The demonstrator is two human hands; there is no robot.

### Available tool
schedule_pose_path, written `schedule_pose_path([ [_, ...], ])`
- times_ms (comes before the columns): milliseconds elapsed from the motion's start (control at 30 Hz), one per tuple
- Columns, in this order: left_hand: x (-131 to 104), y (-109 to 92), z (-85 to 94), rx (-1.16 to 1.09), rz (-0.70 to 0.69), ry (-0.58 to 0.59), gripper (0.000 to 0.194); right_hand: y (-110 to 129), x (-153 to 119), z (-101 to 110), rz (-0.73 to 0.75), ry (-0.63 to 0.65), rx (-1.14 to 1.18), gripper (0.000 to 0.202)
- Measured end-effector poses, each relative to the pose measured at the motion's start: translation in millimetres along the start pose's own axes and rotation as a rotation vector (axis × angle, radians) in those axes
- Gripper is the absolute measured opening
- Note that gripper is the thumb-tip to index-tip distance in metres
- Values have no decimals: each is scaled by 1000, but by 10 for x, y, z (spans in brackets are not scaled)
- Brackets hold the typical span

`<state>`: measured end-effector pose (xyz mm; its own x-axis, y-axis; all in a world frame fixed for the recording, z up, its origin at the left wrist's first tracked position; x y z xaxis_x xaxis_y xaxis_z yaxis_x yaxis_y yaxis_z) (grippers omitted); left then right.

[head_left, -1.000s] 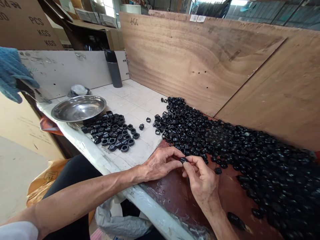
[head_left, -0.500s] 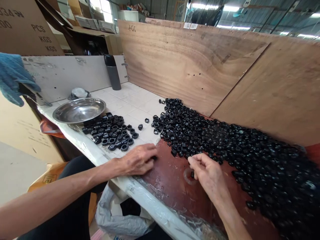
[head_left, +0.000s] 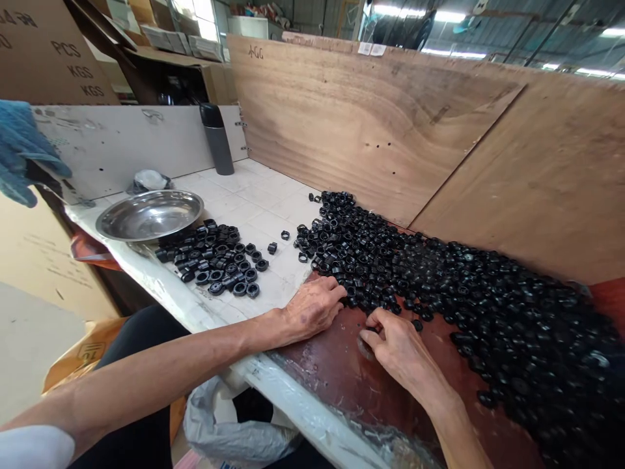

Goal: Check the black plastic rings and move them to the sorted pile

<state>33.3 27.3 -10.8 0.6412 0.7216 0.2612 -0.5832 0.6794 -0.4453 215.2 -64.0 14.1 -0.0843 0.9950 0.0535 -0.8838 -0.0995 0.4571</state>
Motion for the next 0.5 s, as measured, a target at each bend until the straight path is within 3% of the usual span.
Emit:
schedule_pose_path([
  [233, -7, 94, 1, -177, 29, -49, 20, 12, 33, 2, -178, 4, 379, 13],
  [400, -32, 41, -5, -791, 316, 150, 15, 70, 78, -36, -190, -113, 683, 28],
  [500, -30, 7, -20, -1141, 401, 217, 13, 148, 72, -92, -157, -119, 849, 29],
])
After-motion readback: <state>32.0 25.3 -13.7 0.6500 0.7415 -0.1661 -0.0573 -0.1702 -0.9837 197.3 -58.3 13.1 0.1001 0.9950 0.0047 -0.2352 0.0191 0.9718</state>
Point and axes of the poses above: each hand's wrist, its own x-axis towards the middle knuckle, its own z-axis out of the back of the hand, y = z × x, the point moved 2 cm from there along x, towards the middle knuckle, and after that the axes turned 10 degrees about z, right-handed, at the moved point
